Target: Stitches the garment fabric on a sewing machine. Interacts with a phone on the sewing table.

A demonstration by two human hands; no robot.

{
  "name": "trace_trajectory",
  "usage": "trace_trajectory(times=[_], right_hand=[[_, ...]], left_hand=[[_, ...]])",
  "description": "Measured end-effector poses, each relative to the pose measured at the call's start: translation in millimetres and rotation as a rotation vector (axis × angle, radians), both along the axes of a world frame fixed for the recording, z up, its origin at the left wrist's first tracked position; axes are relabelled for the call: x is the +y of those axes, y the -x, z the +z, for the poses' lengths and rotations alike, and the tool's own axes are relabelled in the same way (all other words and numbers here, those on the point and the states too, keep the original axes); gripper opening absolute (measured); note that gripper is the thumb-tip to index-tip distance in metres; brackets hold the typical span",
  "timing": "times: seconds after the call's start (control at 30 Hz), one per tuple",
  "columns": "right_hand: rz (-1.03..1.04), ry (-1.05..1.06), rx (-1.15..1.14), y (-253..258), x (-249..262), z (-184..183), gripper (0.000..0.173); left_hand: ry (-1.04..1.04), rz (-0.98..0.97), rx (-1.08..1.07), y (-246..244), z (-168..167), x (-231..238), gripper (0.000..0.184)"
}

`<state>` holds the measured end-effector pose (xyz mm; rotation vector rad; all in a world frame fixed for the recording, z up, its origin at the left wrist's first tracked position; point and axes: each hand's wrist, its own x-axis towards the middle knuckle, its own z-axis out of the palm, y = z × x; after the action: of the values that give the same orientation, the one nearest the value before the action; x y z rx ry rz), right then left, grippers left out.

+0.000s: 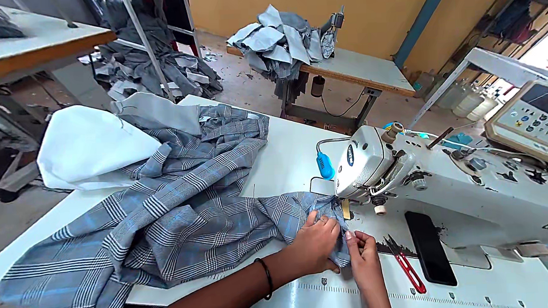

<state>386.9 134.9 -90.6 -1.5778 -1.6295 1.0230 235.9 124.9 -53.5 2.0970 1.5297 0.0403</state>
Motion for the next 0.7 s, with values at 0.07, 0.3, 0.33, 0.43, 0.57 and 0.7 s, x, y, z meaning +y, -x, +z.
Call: trace_trajectory(times=[0.07,0.3,0.33,0.43,0.57,0.7], right_hand=[[0.057,0.053,-0.007,2,-6,9,0.054],[-0.005,-0.155,-0.275,12,4,-5,0.03],[-0.033,-0.192,-0.277,12,6,-8,0.025],[-0.059,-0.214,-0.271,14,7,-10,0.025],[-0.045,-0.078,-0.346,24,10,3,0.047],[-0.081,-0.236,-0.317,20,16,-6,0.02]], left_hand=[[0.014,-0.016,0.017,0,0,-1,0.08],[-0.143,-0.013,-0.004,3,-24,-20,0.075],[-0.161,-0.009,0.003,2,-26,-21,0.077],[-0.192,0.001,0.004,1,-29,-24,0.077],[-0.236,0.007,-0.023,0,-31,-27,0.069],[-0.242,0.007,-0.005,0,-33,-27,0.076]])
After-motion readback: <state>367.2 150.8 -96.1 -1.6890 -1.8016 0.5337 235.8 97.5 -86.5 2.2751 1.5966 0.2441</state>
